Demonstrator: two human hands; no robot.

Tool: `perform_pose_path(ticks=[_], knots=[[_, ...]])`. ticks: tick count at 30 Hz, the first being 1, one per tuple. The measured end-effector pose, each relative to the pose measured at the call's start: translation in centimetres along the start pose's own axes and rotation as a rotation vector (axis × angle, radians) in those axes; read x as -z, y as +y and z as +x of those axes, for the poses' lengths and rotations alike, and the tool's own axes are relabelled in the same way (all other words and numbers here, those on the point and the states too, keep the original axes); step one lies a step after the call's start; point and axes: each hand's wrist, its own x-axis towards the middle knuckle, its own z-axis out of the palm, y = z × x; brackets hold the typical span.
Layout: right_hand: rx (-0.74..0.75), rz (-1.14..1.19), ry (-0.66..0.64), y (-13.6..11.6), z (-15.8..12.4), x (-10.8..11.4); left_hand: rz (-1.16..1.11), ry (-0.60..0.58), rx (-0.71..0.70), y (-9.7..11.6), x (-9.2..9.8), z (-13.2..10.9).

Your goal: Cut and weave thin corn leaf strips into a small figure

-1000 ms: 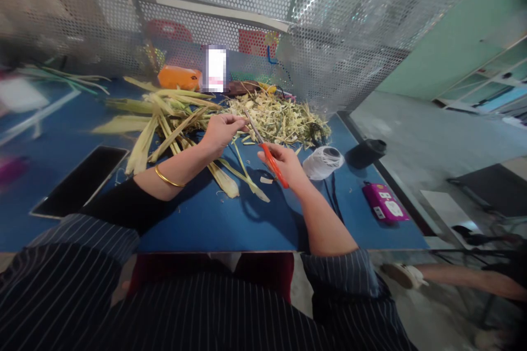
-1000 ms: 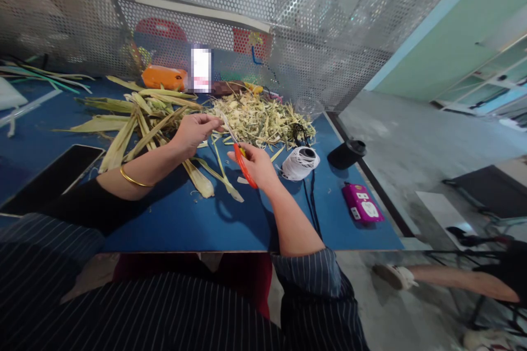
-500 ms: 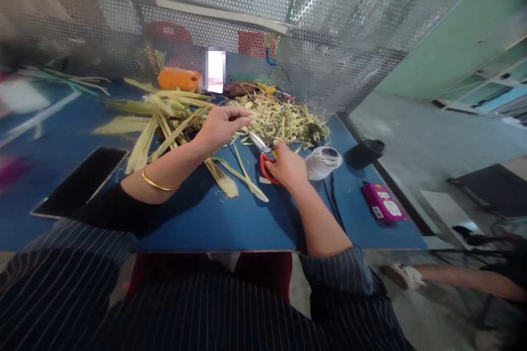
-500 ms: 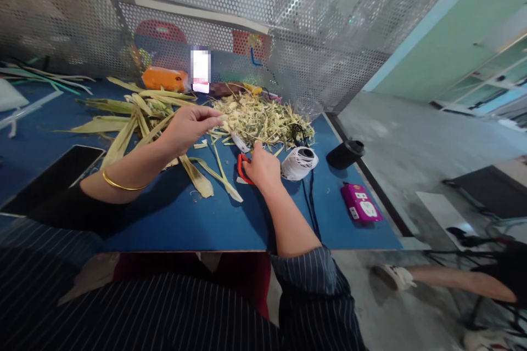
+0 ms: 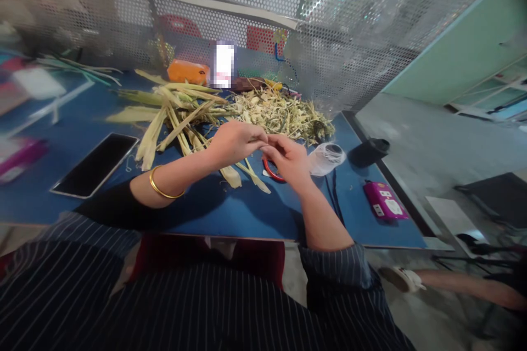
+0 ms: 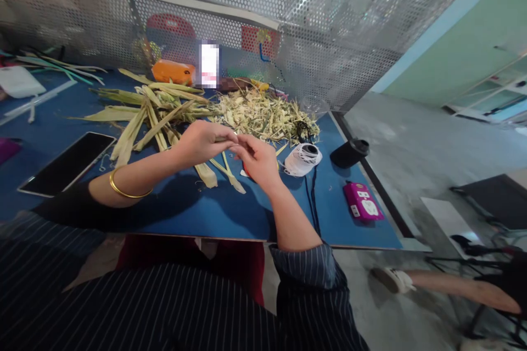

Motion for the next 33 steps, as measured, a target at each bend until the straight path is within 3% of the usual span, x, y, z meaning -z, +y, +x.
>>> perform_pose_path(ticks=[5, 11, 17, 20, 23, 29, 32, 33], knots=[[-0.044, 0.078, -0.043, 0.2, -0.1, -0.5, 0.005, -0.041, 0.001, -0.4, -0.3, -0.5], [-0.058, 0.019, -0.220, 0.3, -0.2, 0.0, 0.022, -0.223, 0.020, -2.2, 1.0, -0.9], [0.024, -0.067, -0.411, 0.0, -0.4, 0.5, -0.002, -0.308, -0.007, -3.3, 2.1, -2.9], [0.092, -0.159, -0.425, 0.2, -0.2, 0.7, 0.005, -0.302, -0.002, -3.7, 2.6, -3.9], [0.152, -0.203, -0.426, 0.4, -0.1, 1.1, 0.012, -0.285, 0.028, -4.7, 3.5, -4.7], [0.089, -0.201, -0.481, 0.1, 0.0, 3.0, -0.045, -0.196, 0.181, -7.6, 6.9, -6.6], [0.020, -0.195, -0.416, 0.4, 0.1, 3.8, 0.066, 0.027, 0.281, -9.1, 8.9, -7.5], [-0.012, -0.190, -0.385, 0.5, 0.1, 4.0, 0.135, 0.151, 0.333, -9.6, 9.6, -7.7]])
